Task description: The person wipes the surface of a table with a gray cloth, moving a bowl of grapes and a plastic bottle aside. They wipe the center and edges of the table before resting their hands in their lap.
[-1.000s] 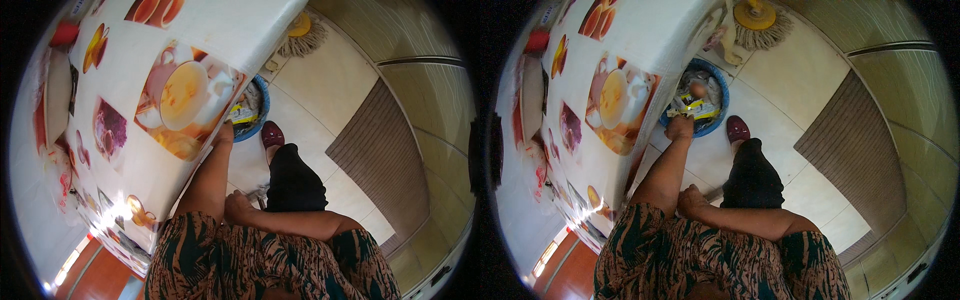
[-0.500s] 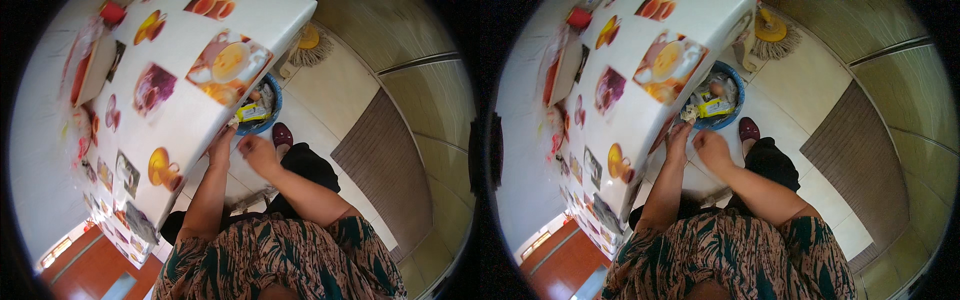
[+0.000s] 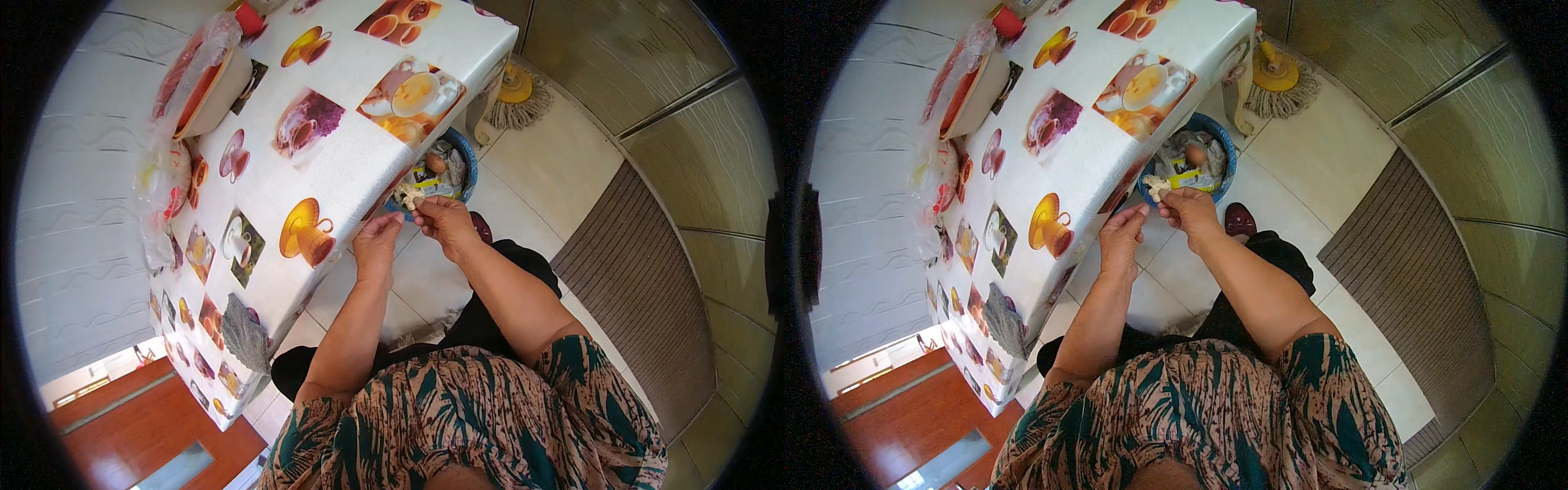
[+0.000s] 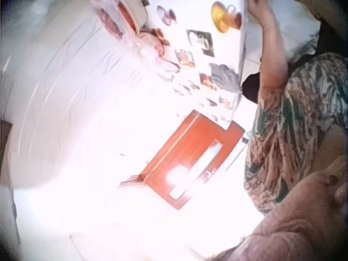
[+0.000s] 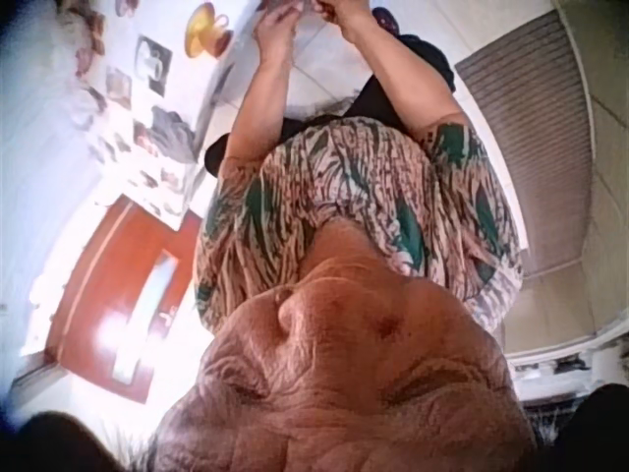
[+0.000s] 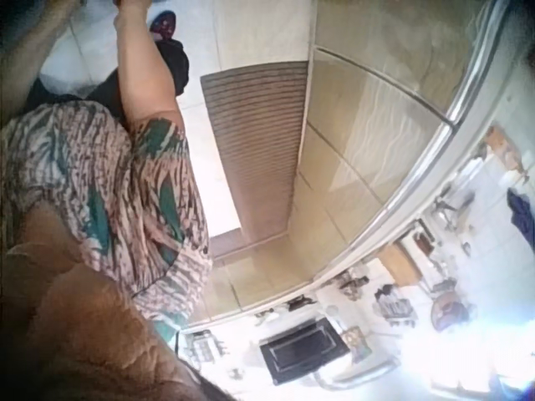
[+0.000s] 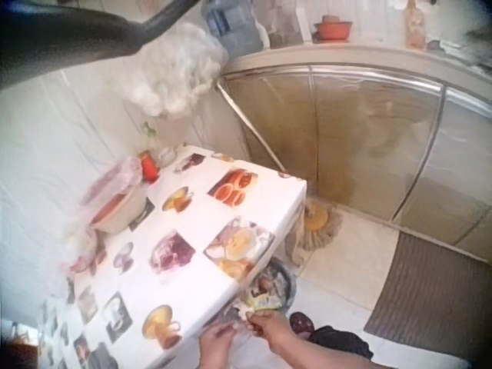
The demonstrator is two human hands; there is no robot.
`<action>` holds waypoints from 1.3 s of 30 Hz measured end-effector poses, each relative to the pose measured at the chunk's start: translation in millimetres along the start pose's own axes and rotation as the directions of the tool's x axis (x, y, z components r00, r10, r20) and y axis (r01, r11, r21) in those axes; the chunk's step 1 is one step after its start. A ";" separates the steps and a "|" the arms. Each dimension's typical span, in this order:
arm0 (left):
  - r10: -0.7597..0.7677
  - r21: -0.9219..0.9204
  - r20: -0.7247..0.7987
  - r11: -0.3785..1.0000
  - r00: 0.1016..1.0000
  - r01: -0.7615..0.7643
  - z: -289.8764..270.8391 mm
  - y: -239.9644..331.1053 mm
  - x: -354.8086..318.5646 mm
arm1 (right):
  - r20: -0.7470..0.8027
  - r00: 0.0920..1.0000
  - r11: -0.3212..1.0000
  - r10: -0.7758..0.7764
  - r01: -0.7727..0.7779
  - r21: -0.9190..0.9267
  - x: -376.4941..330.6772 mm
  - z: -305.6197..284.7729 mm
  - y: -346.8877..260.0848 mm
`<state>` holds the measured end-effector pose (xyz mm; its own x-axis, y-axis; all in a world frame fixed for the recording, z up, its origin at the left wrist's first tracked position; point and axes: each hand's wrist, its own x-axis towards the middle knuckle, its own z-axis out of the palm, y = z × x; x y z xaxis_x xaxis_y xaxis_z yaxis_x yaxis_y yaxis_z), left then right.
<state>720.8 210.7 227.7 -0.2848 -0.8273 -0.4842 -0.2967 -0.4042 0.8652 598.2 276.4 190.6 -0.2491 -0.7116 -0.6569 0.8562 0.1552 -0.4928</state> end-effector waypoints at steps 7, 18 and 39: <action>0.024 -0.036 -0.078 0.999 0.997 -0.027 7.9 -5.5 4.2 | 0.025 0.999 1.000 -0.026 0.025 0.009 -4.2 -0.2 -3.9; 0.175 0.197 -0.091 0.968 0.980 -0.154 14.1 -21.5 12.5 | -0.052 0.936 0.899 -0.347 0.316 -0.303 9.4 0.4 29.0; 0.055 0.015 0.085 0.998 0.995 -0.057 -16.1 -16.9 -10.6 | -0.262 0.906 0.904 -0.333 0.227 -0.363 14.9 -0.1 13.9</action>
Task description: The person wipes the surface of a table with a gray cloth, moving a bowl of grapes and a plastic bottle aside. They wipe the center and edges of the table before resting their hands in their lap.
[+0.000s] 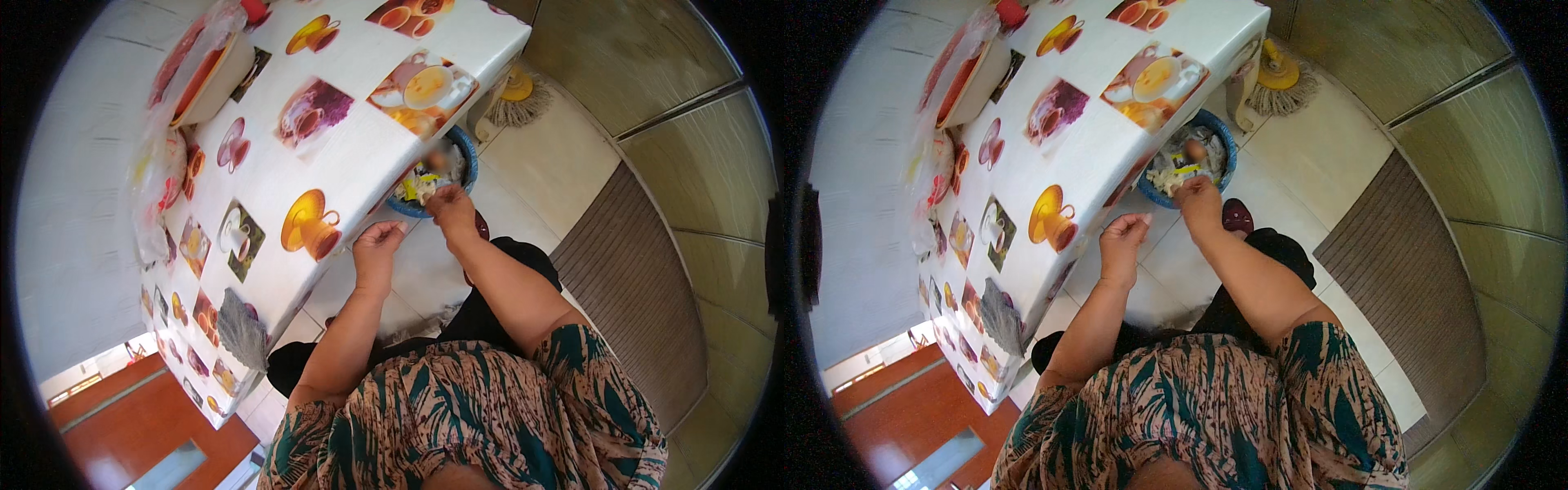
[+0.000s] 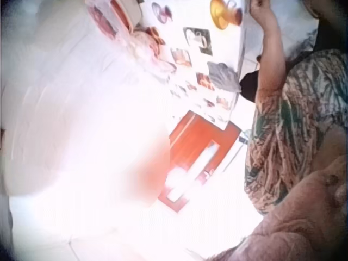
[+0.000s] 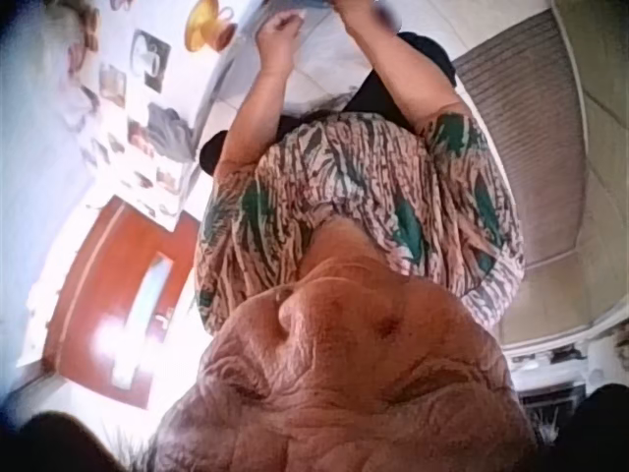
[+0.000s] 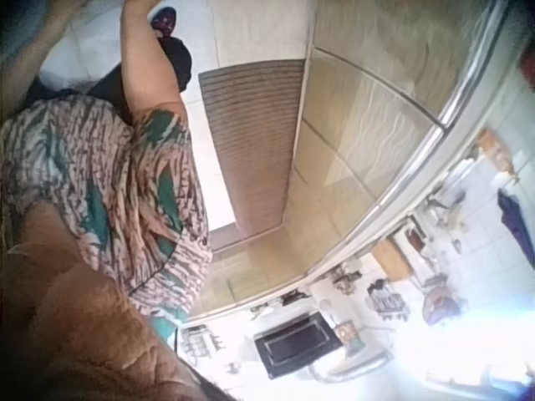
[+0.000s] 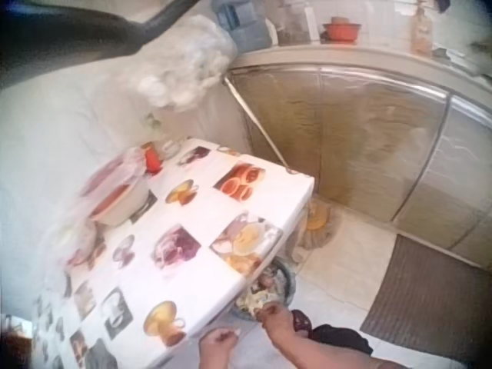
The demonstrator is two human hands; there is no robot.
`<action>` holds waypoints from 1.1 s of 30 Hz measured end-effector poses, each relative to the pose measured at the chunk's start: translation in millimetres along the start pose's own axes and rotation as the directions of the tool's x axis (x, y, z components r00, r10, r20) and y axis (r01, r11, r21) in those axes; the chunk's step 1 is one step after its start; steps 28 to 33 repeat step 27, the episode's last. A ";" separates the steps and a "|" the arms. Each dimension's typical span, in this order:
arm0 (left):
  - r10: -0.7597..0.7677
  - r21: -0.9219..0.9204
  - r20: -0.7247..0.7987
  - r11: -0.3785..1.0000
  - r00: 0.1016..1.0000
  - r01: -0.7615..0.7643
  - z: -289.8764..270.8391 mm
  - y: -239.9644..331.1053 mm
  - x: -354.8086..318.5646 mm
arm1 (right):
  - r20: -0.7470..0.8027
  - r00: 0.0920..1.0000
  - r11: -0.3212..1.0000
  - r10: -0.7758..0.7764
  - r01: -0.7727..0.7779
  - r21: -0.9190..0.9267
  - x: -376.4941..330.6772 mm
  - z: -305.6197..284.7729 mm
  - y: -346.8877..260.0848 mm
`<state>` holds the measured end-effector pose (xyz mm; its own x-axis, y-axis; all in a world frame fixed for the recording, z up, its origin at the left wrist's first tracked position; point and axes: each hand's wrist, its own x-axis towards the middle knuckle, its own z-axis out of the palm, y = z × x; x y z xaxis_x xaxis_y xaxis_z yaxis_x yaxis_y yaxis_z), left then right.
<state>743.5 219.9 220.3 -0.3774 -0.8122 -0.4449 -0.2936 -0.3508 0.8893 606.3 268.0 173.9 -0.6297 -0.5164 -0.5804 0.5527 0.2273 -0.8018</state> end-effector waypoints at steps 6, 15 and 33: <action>-0.133 -0.414 0.204 0.886 0.970 0.208 -15.6 8.8 -26.7 | -0.004 1.000 0.994 -0.022 0.023 0.111 20.9 -3.7 7.0; -0.076 -0.395 0.283 0.899 0.956 0.188 -60.0 25.5 -89.7 | 0.198 0.971 0.986 0.132 -0.107 -0.131 5.1 2.0 0.0; -0.142 -0.163 -0.012 0.977 0.990 0.138 -164.4 -63.0 -138.1 | 0.653 0.718 0.542 -0.244 0.659 -0.522 -69.5 10.7 43.8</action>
